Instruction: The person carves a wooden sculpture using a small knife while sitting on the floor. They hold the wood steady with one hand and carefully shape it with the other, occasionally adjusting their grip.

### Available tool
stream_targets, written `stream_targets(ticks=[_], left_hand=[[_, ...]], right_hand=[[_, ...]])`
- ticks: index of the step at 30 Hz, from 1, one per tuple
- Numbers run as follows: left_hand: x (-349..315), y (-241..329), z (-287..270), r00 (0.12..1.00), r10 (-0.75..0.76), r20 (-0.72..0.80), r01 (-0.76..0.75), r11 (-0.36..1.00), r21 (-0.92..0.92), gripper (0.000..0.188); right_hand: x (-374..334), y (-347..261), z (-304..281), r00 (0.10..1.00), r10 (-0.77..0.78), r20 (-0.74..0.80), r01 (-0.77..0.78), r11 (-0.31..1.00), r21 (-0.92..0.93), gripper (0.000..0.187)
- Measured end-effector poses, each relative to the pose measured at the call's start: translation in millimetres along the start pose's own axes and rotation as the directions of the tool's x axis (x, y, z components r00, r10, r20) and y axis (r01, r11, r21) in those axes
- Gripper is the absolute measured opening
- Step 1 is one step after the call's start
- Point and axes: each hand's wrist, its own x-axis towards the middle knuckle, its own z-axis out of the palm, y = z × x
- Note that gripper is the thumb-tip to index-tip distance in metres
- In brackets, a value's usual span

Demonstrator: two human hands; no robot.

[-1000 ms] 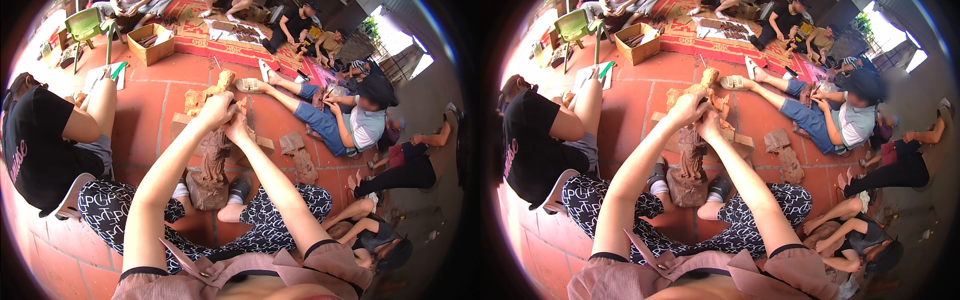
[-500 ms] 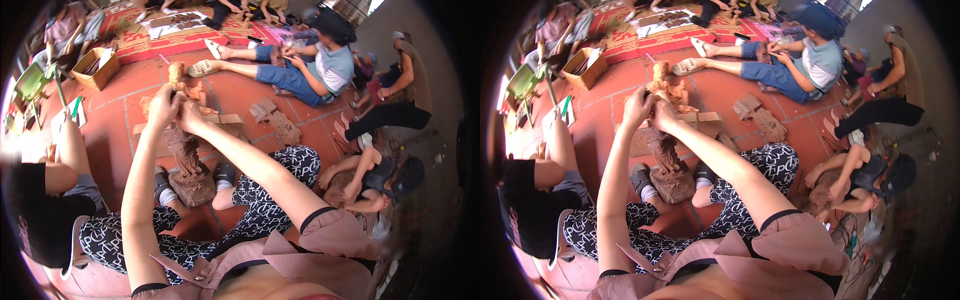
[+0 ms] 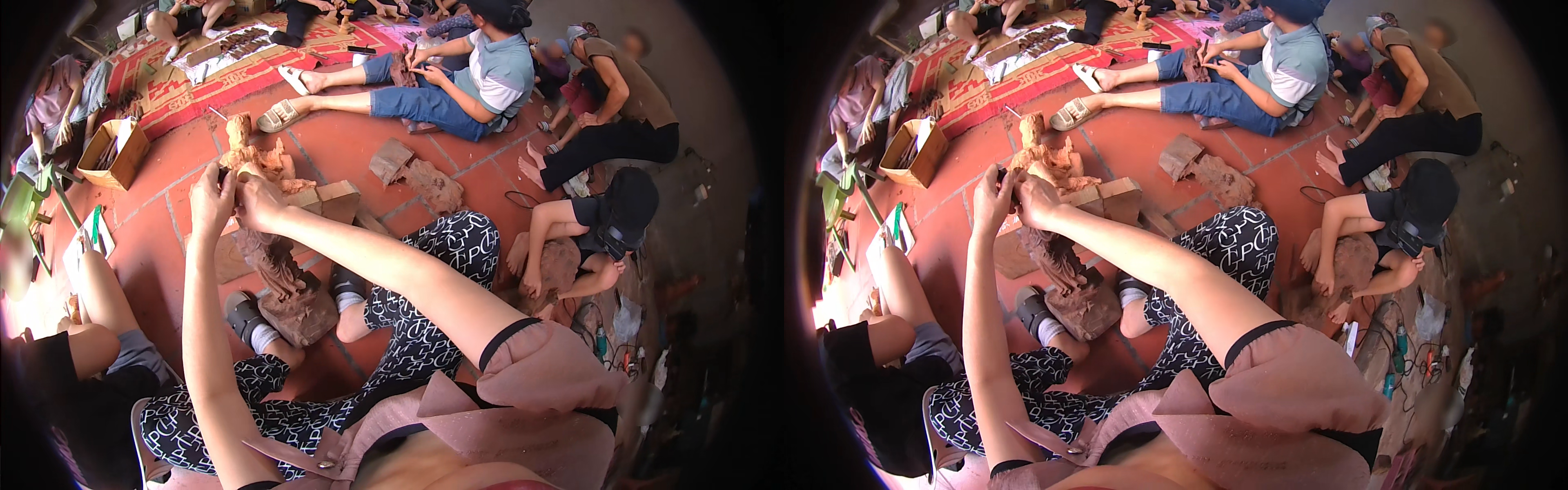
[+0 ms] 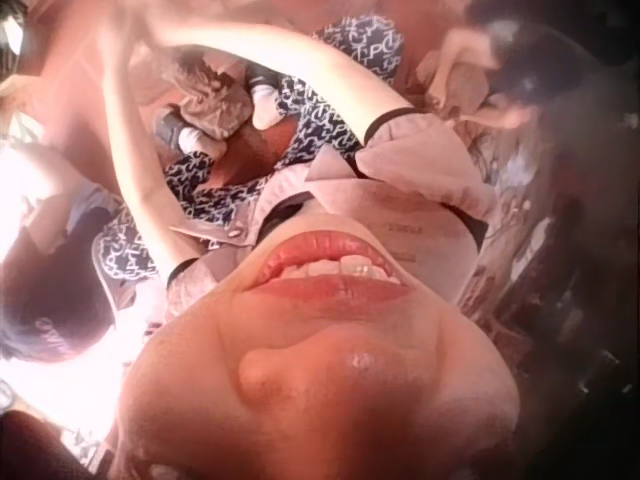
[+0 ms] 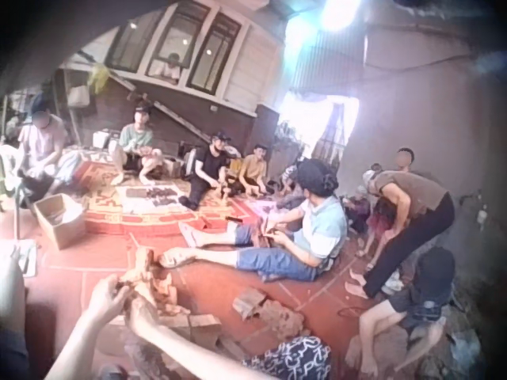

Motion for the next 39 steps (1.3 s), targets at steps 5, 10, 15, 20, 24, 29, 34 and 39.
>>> stream_targets(ticks=[5, 10, 15, 20, 24, 29, 34, 39], left_hand=[[0, 7, 3, 0.997, 0.015, -0.072, -0.016, 1.0, -0.007, 0.022], [-10, 10, 1, 0.998, 0.035, -0.055, -0.034, 0.999, 0.016, 0.024], [4, -12, 3, 0.995, -0.036, -0.096, 0.036, 0.999, -0.011, 0.025], [-10, 3, 3, 0.994, -0.105, -0.027, 0.102, 0.99, -0.093, 0.028], [5, -17, 7, 0.987, -0.161, 0.011, 0.161, 0.987, -0.019, 0.033], [-12, 11, -3, 0.96, -0.256, 0.116, 0.263, 0.963, -0.051, 0.034], [3, -10, 4, 0.983, -0.18, -0.016, 0.18, 0.984, -0.008, 0.033], [4, -26, 13, 0.991, -0.103, -0.085, 0.101, 0.995, -0.025, 0.033]], right_hand=[[6, 5, -3, 0.999, -0.044, 0.031, 0.046, 0.998, -0.054, 0.026], [-4, 11, -2, 0.993, -0.107, 0.046, 0.11, 0.992, -0.06, 0.03], [9, 5, 6, 0.997, -0.06, 0.054, 0.065, 0.994, -0.093, 0.027], [-1, 8, 2, 0.994, -0.061, 0.086, 0.069, 0.994, -0.088, 0.03], [15, 6, 8, 0.988, -0.021, 0.153, 0.045, 0.987, -0.157, 0.026], [7, 9, 1, 0.978, -0.043, 0.206, 0.078, 0.983, -0.166, 0.025], [18, 11, 3, 0.975, -0.106, 0.197, 0.145, 0.969, -0.198, 0.022], [9, 9, -1, 0.969, -0.233, 0.076, 0.245, 0.947, -0.21, 0.015]])
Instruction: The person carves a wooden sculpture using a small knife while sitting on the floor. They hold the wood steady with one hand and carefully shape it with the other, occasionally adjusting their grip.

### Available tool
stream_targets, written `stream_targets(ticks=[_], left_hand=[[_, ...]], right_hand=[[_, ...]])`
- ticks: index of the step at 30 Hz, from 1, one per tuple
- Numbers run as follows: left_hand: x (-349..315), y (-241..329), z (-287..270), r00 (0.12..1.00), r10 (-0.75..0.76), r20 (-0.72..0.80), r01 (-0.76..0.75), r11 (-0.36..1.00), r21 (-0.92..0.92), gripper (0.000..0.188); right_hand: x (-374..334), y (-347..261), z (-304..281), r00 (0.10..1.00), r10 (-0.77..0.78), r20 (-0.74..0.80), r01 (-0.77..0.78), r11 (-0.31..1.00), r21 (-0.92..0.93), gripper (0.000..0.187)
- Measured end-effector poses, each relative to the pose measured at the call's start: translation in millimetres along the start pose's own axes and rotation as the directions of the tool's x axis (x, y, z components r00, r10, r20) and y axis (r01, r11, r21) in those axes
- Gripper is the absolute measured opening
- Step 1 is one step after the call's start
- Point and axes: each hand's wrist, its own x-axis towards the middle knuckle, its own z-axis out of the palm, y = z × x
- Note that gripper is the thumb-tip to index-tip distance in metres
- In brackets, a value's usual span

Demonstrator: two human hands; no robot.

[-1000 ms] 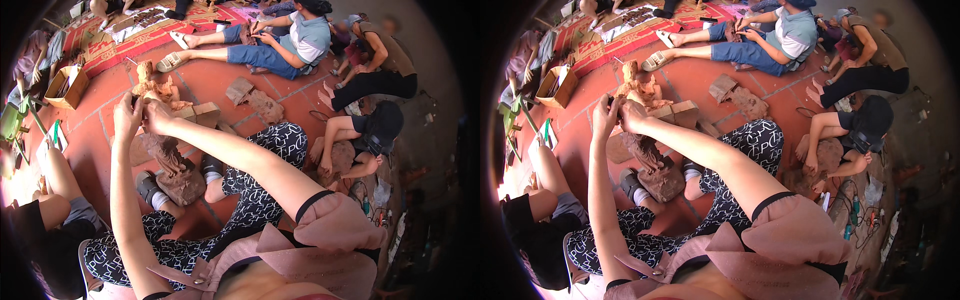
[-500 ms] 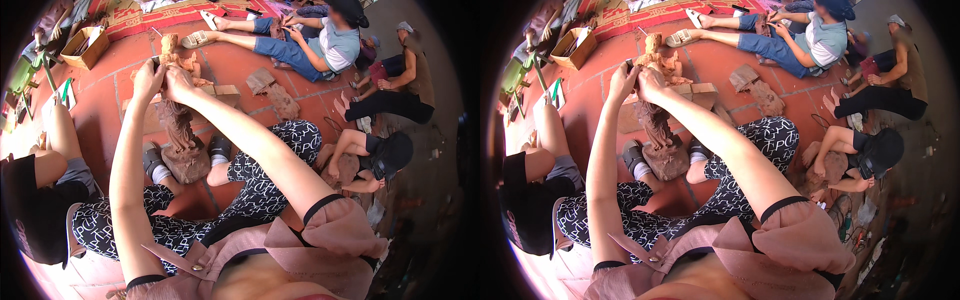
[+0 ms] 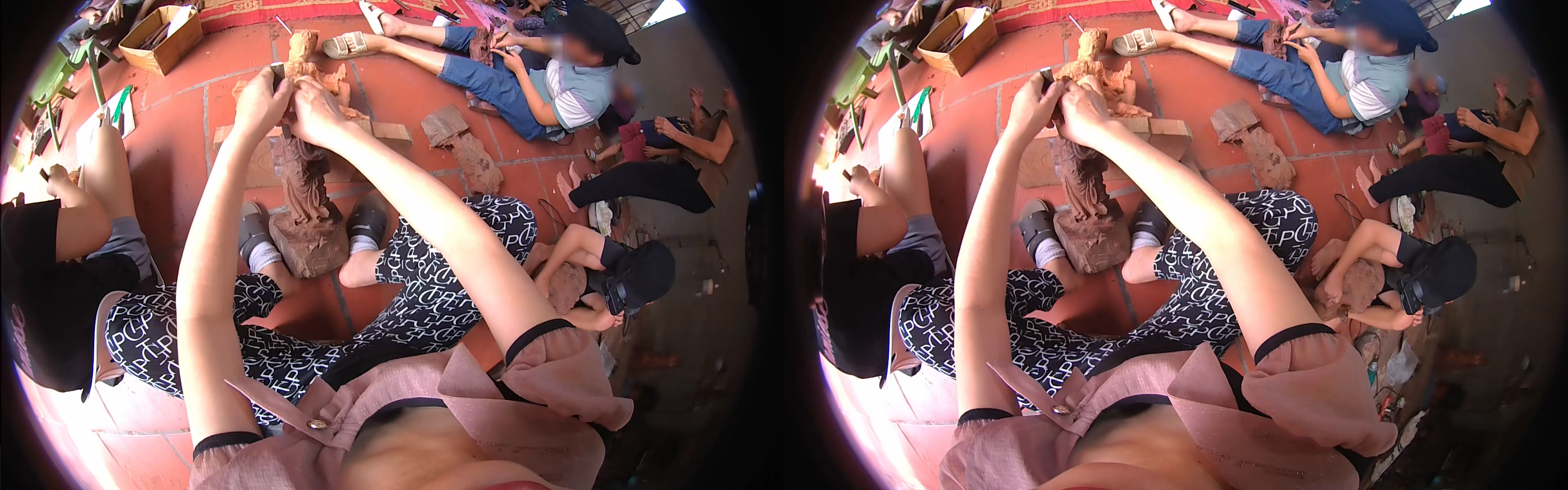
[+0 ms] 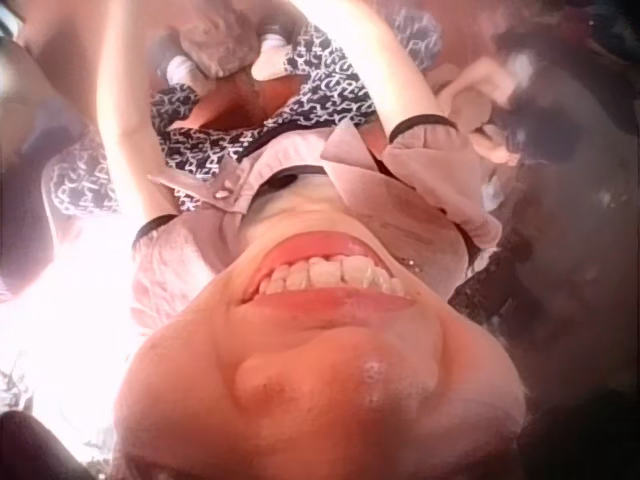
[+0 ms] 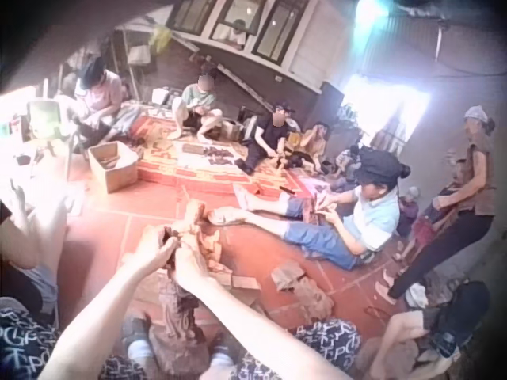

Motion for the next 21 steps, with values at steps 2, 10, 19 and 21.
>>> stream_targets(ticks=[2, 10, 19, 21], left_hand=[[-3, 3, -7, 0.999, -0.051, 0.01, 0.051, 0.997, -0.054, 0.035], [-5, 17, -5, 0.997, -0.062, -0.039, 0.066, 0.991, 0.115, 0.034], [-12, 44, -28, 0.998, 0.051, 0.032, -0.047, 0.994, -0.1, 0.024], [-10, 34, -22, 0.992, 0.017, 0.123, -0.011, 0.999, -0.047, 0.025]], right_hand=[[11, -5, 2, 0.988, 0.08, 0.13, -0.083, 0.996, 0.021, 0.018], [8, 7, -1, 0.975, 0.092, 0.202, -0.118, 0.985, 0.125, 0.006], [10, 22, -3, 0.964, 0.096, 0.247, -0.123, 0.988, 0.096, 0.021], [7, 21, -3, 0.957, 0.094, 0.273, -0.133, 0.983, 0.127, 0.02]])
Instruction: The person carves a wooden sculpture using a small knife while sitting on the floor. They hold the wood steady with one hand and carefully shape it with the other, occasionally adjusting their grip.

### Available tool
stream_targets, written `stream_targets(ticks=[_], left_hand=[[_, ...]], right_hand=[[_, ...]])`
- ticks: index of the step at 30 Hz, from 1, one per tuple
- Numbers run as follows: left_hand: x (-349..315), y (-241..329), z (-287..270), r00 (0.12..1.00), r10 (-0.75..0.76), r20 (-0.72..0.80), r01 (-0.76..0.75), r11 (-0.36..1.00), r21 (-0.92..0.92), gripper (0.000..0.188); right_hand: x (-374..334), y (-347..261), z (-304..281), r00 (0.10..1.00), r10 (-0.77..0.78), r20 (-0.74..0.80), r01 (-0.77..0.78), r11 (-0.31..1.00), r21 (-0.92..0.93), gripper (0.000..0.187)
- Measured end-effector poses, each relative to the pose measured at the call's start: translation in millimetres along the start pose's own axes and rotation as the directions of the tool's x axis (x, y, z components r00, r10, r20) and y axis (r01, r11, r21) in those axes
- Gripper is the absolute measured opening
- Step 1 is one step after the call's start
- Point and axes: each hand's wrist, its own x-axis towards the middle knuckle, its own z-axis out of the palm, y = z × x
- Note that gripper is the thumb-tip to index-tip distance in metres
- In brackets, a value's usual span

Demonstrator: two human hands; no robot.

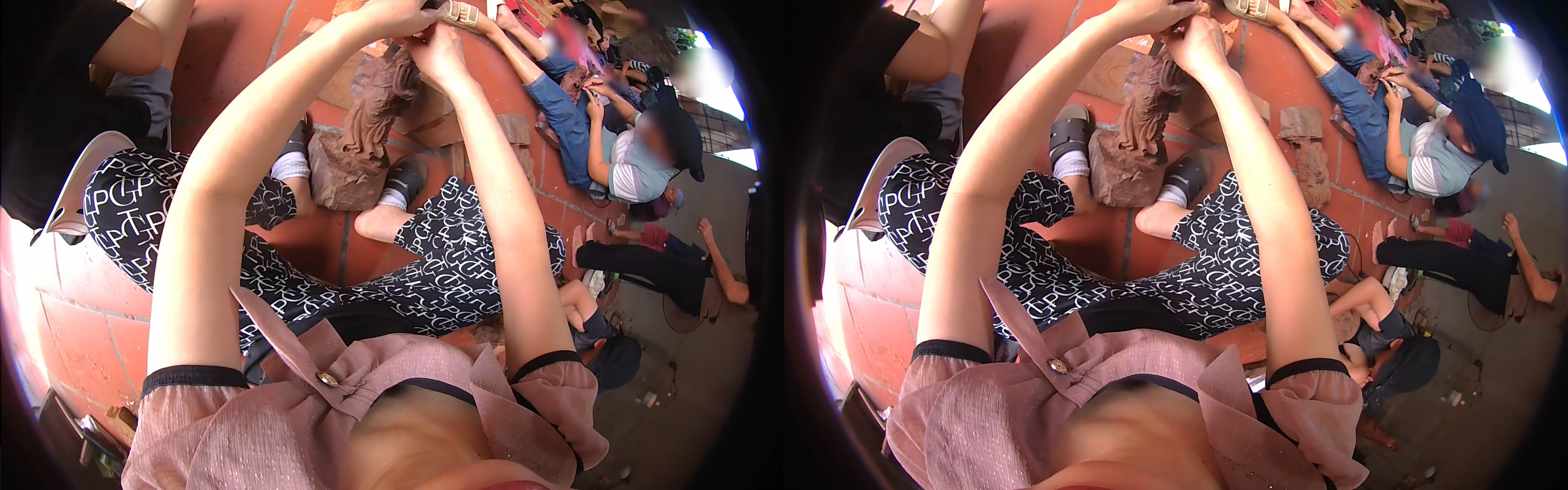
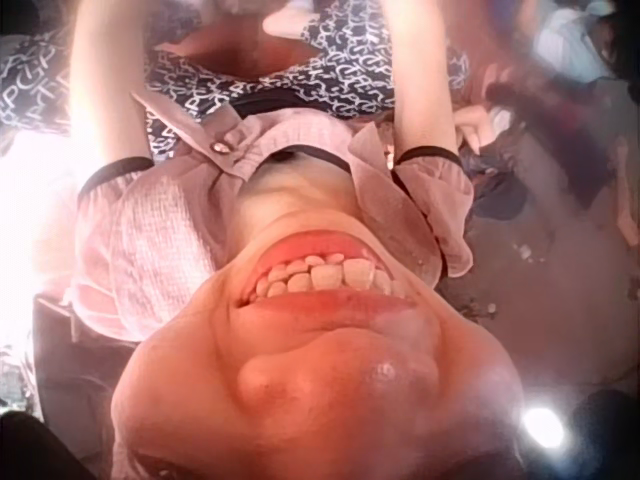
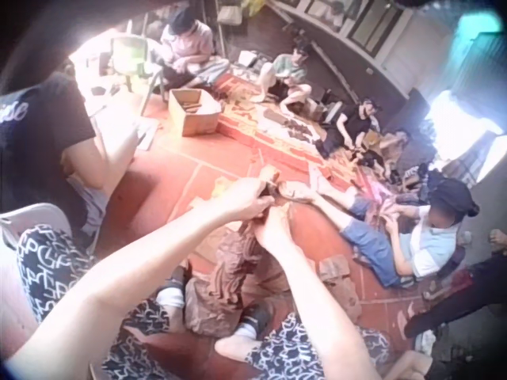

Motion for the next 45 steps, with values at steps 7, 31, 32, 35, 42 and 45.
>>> stream_targets(ticks=[7, 31, 32, 35, 42, 45], left_hand=[[2, -13, 8, 0.984, 0.143, -0.103, -0.151, 0.986, -0.071, 0.046], [-2, 11, 21, 0.947, 0.299, -0.117, -0.277, 0.946, 0.167, 0.015], [-5, 15, 21, 0.961, 0.251, -0.112, -0.239, 0.965, 0.113, 0.015], [-8, 16, 21, 0.974, 0.204, -0.095, -0.197, 0.978, 0.071, 0.015], [-2, 6, 25, 0.956, 0.257, -0.144, -0.243, 0.964, 0.108, 0.016], [-5, 9, 13, 0.967, 0.243, -0.075, -0.232, 0.964, 0.132, 0.017]], right_hand=[[-4, -19, 1, 0.996, -0.022, -0.088, 0.021, 1.0, -0.007, 0.021], [-20, 15, 26, 0.955, -0.026, -0.296, 0.046, 0.997, 0.061, 0.031], [-21, 16, 29, 0.945, -0.039, -0.325, 0.061, 0.997, 0.057, 0.031], [-24, 17, 41, 0.932, -0.084, -0.354, 0.092, 0.996, 0.006, 0.033], [-26, 18, 45, 0.924, -0.133, -0.358, 0.131, 0.991, -0.03, 0.041], [-22, 9, 41, 0.909, -0.148, -0.39, 0.147, 0.989, -0.035, 0.04]])
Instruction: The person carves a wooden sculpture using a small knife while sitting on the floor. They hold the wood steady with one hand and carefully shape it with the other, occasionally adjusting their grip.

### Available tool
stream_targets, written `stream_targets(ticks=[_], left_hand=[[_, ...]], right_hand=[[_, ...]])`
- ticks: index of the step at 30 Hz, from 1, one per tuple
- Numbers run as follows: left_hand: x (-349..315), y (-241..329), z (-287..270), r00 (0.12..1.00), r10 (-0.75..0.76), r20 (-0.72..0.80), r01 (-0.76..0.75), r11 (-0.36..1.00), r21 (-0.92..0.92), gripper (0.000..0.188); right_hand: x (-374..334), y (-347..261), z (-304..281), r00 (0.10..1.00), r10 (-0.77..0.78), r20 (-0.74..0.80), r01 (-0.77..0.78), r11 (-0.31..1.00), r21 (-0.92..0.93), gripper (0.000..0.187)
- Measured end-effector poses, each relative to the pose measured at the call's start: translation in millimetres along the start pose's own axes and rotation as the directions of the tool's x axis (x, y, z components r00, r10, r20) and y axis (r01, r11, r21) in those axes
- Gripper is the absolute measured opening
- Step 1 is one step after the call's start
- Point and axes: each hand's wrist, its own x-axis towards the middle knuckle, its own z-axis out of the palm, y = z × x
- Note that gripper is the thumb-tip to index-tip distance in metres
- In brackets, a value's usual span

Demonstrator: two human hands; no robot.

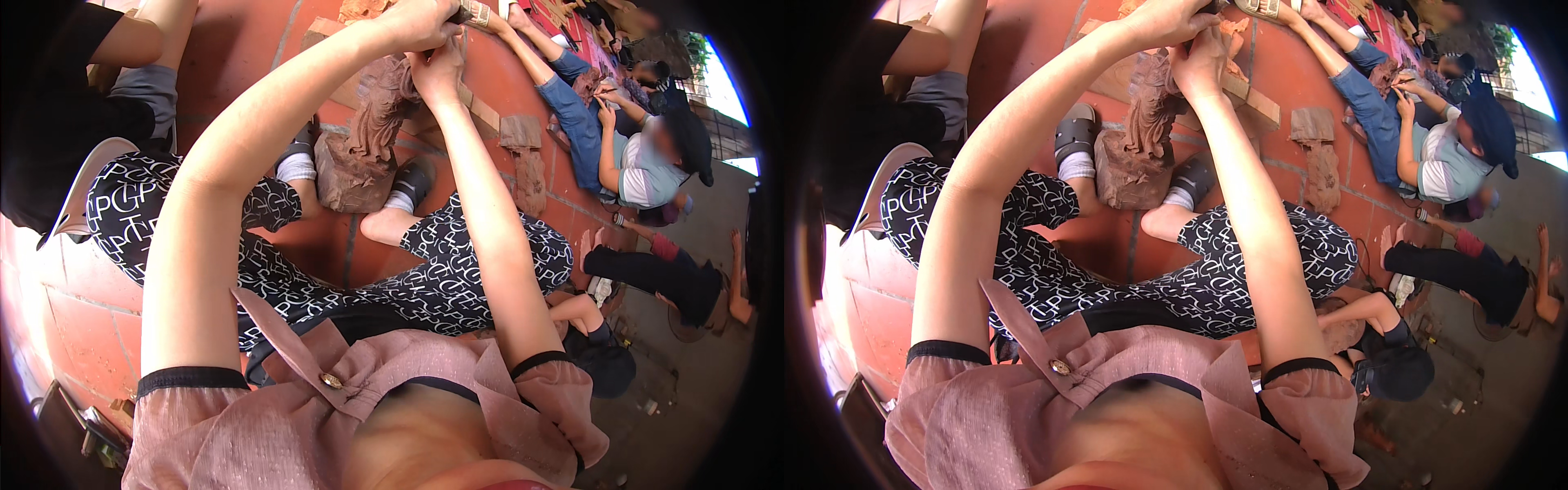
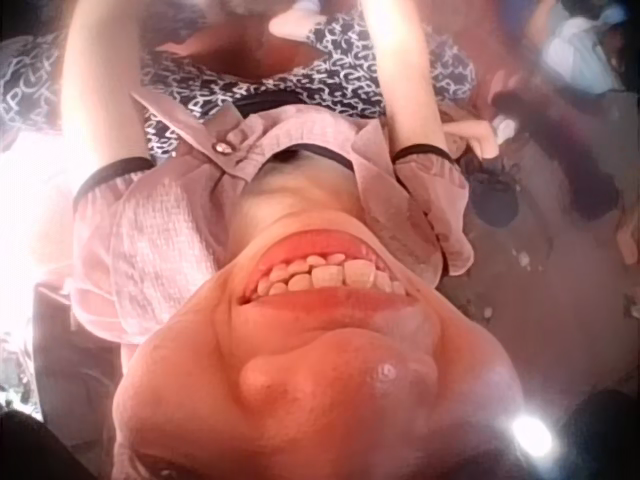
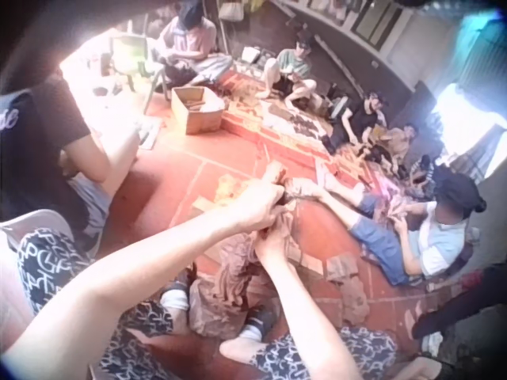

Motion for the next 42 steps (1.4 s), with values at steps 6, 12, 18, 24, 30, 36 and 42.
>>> stream_targets(ticks=[6, 12, 18, 24, 30, 36, 42], left_hand=[[-2, -5, 5, 0.998, 0.023, -0.065, -0.023, 1.0, 0.009, 0.021], [-1, -4, 3, 0.998, -0.022, -0.056, 0.021, 1.0, -0.023, 0.021], [-2, 0, 2, 0.999, -0.034, -0.022, 0.034, 0.999, 0.026, 0.019], [-1, -13, 0, 0.999, -0.029, -0.017, 0.028, 0.998, -0.06, 0.019], [2, -10, 2, 0.998, -0.066, -0.025, 0.067, 0.997, 0.046, 0.016], [-2, -41, 4, 0.958, -0.264, -0.113, 0.257, 0.964, -0.074, 0.026], [-10, -45, 8, 0.936, -0.309, -0.165, 0.274, 0.939, -0.207, 0.029]], right_hand=[[-3, -3, -5, 0.998, 0.027, 0.061, -0.027, 1.0, -0.003, 0.036], [2, -6, -1, 0.997, 0.06, 0.048, -0.058, 0.998, -0.035, 0.037], [-1, 3, 0, 0.998, 0.024, 0.053, -0.023, 0.999, -0.026, 0.032], [4, -13, -5, 0.992, 0.078, 0.101, -0.077, 0.997, -0.013, 0.031], [7, -4, -3, 0.996, 0.057, 0.07, -0.055, 0.998, -0.038, 0.029], [34, -13, -17, 0.942, 0.016, 0.336, -0.042, 0.997, 0.07, 0.031], [37, -1, -9, 0.916, -0.061, 0.397, -0.023, 0.979, 0.201, 0.026]])
